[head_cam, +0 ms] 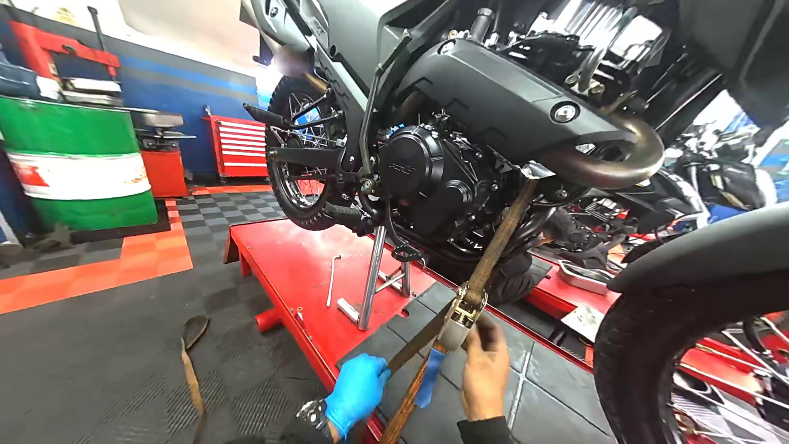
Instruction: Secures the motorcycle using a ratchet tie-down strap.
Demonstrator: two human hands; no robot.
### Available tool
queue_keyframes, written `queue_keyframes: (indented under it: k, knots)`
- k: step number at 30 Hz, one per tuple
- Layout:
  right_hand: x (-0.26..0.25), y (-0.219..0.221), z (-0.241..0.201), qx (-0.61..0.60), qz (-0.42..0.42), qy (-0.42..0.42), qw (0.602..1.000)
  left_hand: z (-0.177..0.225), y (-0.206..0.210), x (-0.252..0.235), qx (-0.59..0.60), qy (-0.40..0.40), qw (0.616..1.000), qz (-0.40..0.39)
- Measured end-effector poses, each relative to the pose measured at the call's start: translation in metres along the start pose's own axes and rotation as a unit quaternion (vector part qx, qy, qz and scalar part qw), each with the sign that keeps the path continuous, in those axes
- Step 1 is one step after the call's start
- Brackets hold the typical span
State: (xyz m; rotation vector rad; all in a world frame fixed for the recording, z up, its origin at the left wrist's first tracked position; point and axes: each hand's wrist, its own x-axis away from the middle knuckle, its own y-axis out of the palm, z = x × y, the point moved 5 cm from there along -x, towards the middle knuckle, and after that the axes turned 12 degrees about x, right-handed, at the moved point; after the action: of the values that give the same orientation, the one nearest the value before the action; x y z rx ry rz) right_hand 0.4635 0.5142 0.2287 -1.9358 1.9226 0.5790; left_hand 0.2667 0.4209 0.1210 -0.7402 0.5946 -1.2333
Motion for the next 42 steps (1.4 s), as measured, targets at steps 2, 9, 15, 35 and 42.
queue_keyframes:
  k: [2,9,15,35,42]
  knots:
    - [-0.006,-0.013,-0.04,0.084,0.046,-0.101,0.99,0.005,-0.012,-0.014,0.01,-0.001,1.0,0.017]
    - [-0.029,-0.009,-0.091,0.452,-0.024,-0.245,0.857,0.068,-0.043,-0.06,0.166,0.039,0.985,0.032]
    - [-0.024,-0.015,-0.092,0.371,0.015,-0.266,0.889,0.109,-0.047,-0.087,0.264,0.082,0.96,0.051]
    - [-0.072,-0.023,-0.115,0.484,-0.135,-0.318,0.804,0.147,-0.061,-0.107,0.42,0.314,0.849,-0.061]
    - [-0.032,-0.015,-0.095,0.411,-0.073,-0.288,0.862,0.109,-0.052,-0.109,0.523,0.218,0.817,-0.108]
